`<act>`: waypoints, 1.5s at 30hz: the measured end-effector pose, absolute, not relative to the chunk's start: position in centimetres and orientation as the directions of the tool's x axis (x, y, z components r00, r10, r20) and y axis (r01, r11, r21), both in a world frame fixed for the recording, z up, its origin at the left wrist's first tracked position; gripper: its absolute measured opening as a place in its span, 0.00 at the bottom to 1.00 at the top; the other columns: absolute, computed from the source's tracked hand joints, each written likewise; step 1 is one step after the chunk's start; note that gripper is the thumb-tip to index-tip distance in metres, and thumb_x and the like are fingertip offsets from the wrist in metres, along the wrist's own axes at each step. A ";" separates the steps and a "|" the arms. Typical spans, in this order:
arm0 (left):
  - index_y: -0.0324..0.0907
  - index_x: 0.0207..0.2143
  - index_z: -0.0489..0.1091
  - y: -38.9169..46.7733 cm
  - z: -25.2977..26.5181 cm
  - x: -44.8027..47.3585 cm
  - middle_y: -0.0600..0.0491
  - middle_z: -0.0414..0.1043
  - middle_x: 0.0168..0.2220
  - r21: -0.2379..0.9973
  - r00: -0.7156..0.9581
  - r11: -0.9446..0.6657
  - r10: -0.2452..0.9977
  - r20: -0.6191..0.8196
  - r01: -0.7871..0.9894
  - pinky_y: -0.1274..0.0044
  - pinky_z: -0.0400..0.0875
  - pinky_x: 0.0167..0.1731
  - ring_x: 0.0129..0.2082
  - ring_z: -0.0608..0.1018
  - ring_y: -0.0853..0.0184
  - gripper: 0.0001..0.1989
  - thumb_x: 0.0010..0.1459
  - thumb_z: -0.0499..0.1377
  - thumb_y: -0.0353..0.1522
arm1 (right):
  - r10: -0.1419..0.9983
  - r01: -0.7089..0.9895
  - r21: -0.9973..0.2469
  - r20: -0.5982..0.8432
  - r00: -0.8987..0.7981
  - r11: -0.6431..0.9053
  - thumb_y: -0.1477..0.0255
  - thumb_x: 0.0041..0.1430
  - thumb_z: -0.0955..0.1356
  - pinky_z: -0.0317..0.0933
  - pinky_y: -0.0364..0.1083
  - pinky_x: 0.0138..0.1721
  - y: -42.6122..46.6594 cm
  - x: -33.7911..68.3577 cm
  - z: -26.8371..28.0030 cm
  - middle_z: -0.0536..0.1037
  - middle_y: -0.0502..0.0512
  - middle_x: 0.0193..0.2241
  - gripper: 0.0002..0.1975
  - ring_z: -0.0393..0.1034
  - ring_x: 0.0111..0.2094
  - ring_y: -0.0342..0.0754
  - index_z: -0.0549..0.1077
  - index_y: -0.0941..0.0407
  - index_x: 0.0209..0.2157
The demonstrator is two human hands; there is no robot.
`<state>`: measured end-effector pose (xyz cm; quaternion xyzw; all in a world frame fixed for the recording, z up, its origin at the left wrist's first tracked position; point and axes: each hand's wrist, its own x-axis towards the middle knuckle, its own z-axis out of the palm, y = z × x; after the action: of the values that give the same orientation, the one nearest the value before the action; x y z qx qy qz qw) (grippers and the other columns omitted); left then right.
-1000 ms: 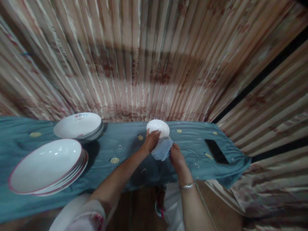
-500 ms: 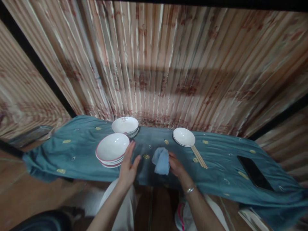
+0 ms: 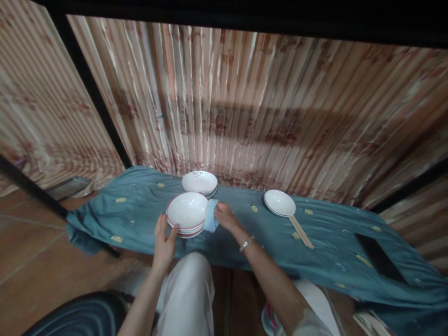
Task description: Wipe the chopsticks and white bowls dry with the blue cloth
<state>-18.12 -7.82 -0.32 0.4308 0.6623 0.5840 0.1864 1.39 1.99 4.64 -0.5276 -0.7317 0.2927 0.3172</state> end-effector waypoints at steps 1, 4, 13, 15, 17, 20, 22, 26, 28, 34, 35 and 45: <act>0.40 0.59 0.61 -7.8 -0.5 -18.1 0.41 0.54 0.65 0.934 -0.554 -0.066 0.790 0.264 0.351 0.60 0.46 0.64 0.66 0.54 0.52 0.34 0.53 0.57 0.46 | 0.960 0.619 -0.740 0.145 -0.238 0.265 0.76 0.54 0.62 0.57 0.42 0.35 2.0 0.9 4.9 0.76 0.52 0.25 0.08 0.66 0.30 0.45 0.73 0.57 0.26; 0.41 0.60 0.60 -7.6 -0.9 -18.0 0.42 0.56 0.64 0.931 -0.540 -0.112 0.788 0.296 0.347 0.61 0.46 0.64 0.65 0.56 0.53 0.33 0.54 0.56 0.46 | 0.968 0.694 -0.678 0.117 -0.223 0.241 0.76 0.54 0.63 0.57 0.42 0.37 1.7 0.0 5.5 0.78 0.56 0.30 0.07 0.68 0.34 0.47 0.74 0.59 0.29; 0.43 0.60 0.61 -7.7 -0.1 -17.9 0.45 0.55 0.64 0.949 -0.537 -0.160 0.793 0.288 0.273 0.64 0.46 0.64 0.65 0.55 0.56 0.32 0.55 0.57 0.45 | 0.970 0.752 -0.612 0.140 -0.201 0.244 0.74 0.54 0.64 0.57 0.41 0.35 0.3 -0.6 6.6 0.80 0.54 0.30 0.08 0.70 0.32 0.47 0.76 0.56 0.30; 0.45 0.61 0.59 -8.1 0.9 -17.7 0.46 0.54 0.65 0.948 -0.533 -0.170 0.793 0.295 0.270 0.64 0.45 0.64 0.66 0.54 0.57 0.32 0.55 0.57 0.45 | 0.964 0.721 -0.641 0.186 -0.189 0.265 0.74 0.54 0.64 0.58 0.41 0.35 -0.1 -0.4 6.9 0.79 0.53 0.30 0.08 0.70 0.32 0.46 0.75 0.56 0.31; 0.45 0.62 0.58 -8.7 2.2 -17.3 0.46 0.52 0.66 0.943 -0.525 -0.184 0.793 0.309 0.277 0.65 0.44 0.65 0.67 0.52 0.58 0.32 0.56 0.56 0.45 | 0.953 0.673 -0.677 0.252 -0.169 0.298 0.74 0.53 0.64 0.58 0.41 0.35 -0.6 0.0 7.3 0.79 0.52 0.29 0.08 0.70 0.32 0.46 0.75 0.55 0.31; 0.45 0.63 0.55 -9.5 4.4 -16.0 0.47 0.50 0.67 0.931 -0.482 -0.252 0.801 0.354 0.264 0.66 0.43 0.65 0.67 0.51 0.58 0.34 0.57 0.57 0.44 | 0.935 0.592 -0.733 0.334 -0.114 0.335 0.73 0.53 0.63 0.58 0.41 0.35 -1.8 1.2 8.3 0.77 0.50 0.27 0.07 0.69 0.31 0.46 0.73 0.54 0.29; 0.47 0.65 0.52 -10.0 5.8 -14.5 0.49 0.49 0.68 0.935 -0.423 -0.311 0.834 0.354 0.170 0.67 0.46 0.64 0.67 0.52 0.59 0.36 0.57 0.57 0.44 | 0.930 0.541 -0.770 0.361 -0.066 0.338 0.73 0.52 0.62 0.58 0.42 0.34 -2.8 2.5 8.8 0.75 0.49 0.25 0.07 0.67 0.29 0.45 0.71 0.54 0.27; 0.52 0.67 0.39 -10.4 7.7 -10.1 0.49 0.47 0.68 0.951 -0.314 -0.300 0.912 0.264 -0.072 0.67 0.61 0.58 0.64 0.59 0.58 0.43 0.56 0.59 0.44 | 0.931 0.478 -0.827 0.361 0.047 0.297 0.70 0.53 0.61 0.55 0.41 0.28 -5.1 5.8 8.9 0.70 0.47 0.21 0.07 0.62 0.24 0.44 0.68 0.54 0.25; 0.55 0.67 0.34 -10.1 8.1 -7.9 0.50 0.45 0.69 0.953 -0.260 -0.247 0.945 0.198 -0.173 0.68 0.68 0.53 0.63 0.62 0.58 0.44 0.56 0.58 0.43 | 0.925 0.456 -0.840 0.369 0.087 0.292 0.70 0.53 0.60 0.55 0.42 0.28 -5.9 7.8 8.5 0.71 0.48 0.21 0.08 0.63 0.25 0.45 0.69 0.54 0.27; 0.56 0.67 0.40 -7.5 6.9 -3.5 0.50 0.48 0.68 0.930 -0.095 -0.071 0.995 0.039 -0.360 0.71 0.76 0.41 0.60 0.65 0.55 0.41 0.55 0.58 0.41 | 0.889 0.655 -0.735 0.404 0.216 0.175 0.70 0.56 0.60 0.57 0.44 0.31 -7.2 14.5 7.7 0.75 0.54 0.25 0.09 0.68 0.29 0.50 0.70 0.56 0.33; 0.56 0.67 0.41 -7.0 6.3 -3.0 0.49 0.51 0.66 0.928 -0.073 -0.027 0.997 0.000 -0.370 0.71 0.76 0.39 0.59 0.67 0.55 0.42 0.55 0.59 0.41 | 0.877 0.711 -0.692 0.412 0.247 0.125 0.70 0.57 0.60 0.57 0.45 0.31 -7.1 15.3 7.7 0.75 0.55 0.26 0.09 0.69 0.28 0.50 0.70 0.57 0.35; 0.49 0.62 0.58 -4.9 1.3 -0.7 0.49 0.59 0.63 0.926 0.047 0.193 0.981 -0.188 -0.326 0.73 0.77 0.34 0.53 0.73 0.56 0.34 0.53 0.60 0.43 | 0.958 0.908 -0.348 0.244 -0.151 0.232 0.75 0.60 0.63 0.64 0.50 0.47 -4.5 15.0 5.3 0.74 0.67 0.47 0.18 0.71 0.47 0.55 0.65 0.61 0.52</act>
<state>-0.71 -4.94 1.35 0.3625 0.4520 0.5216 0.6263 14.98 -4.46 5.27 -0.6167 -0.7565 0.0591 0.2095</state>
